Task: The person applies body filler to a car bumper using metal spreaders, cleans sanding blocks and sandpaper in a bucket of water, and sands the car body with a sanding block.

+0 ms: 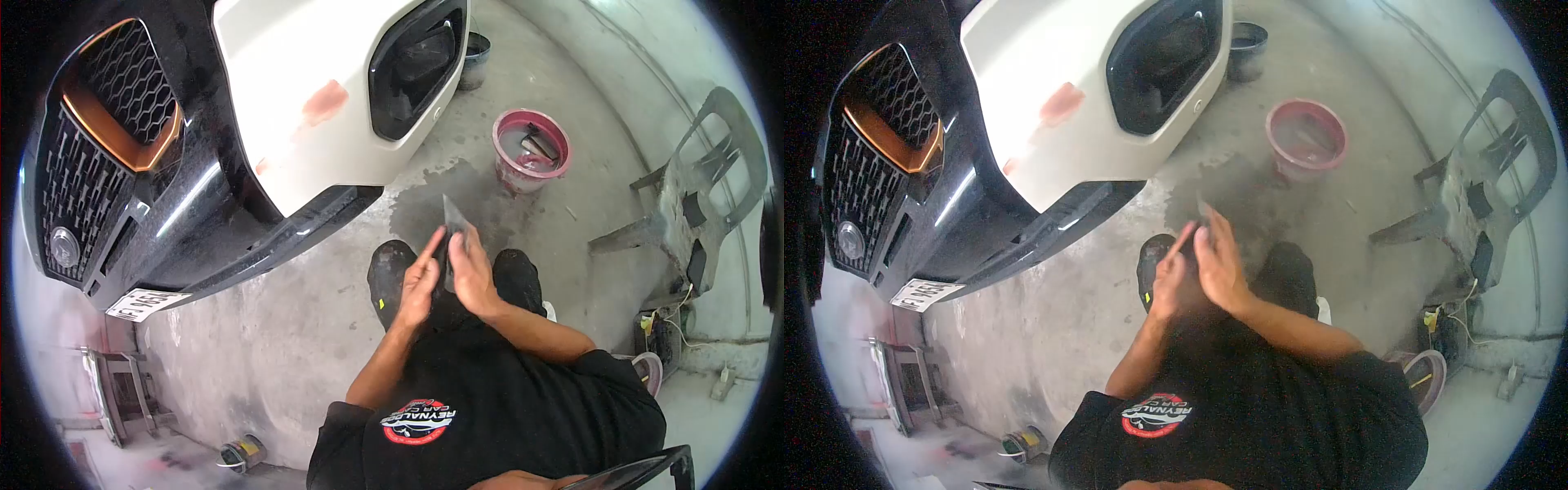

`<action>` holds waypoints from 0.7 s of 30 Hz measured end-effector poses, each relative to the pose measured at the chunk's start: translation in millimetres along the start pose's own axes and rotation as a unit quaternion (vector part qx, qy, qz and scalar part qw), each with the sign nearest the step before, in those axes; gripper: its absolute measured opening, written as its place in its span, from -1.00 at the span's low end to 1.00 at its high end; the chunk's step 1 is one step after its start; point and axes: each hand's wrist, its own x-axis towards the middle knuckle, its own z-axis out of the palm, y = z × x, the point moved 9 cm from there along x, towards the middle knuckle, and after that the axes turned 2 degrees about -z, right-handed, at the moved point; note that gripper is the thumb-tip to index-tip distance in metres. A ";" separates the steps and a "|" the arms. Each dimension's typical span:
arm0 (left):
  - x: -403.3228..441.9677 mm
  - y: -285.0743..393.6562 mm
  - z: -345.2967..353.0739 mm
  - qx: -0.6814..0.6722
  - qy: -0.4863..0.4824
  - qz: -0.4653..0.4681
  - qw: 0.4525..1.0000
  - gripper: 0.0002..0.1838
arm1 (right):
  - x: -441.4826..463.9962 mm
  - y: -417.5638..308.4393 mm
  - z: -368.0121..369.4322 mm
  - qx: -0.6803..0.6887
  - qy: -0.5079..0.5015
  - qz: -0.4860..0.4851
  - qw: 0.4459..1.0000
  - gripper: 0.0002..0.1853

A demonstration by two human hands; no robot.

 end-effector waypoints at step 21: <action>4.9 22.4 -5.3 -0.443 0.046 -0.055 0.894 -0.27 | -28.7 -45.6 18.9 -0.228 -0.254 -0.294 0.893 -0.29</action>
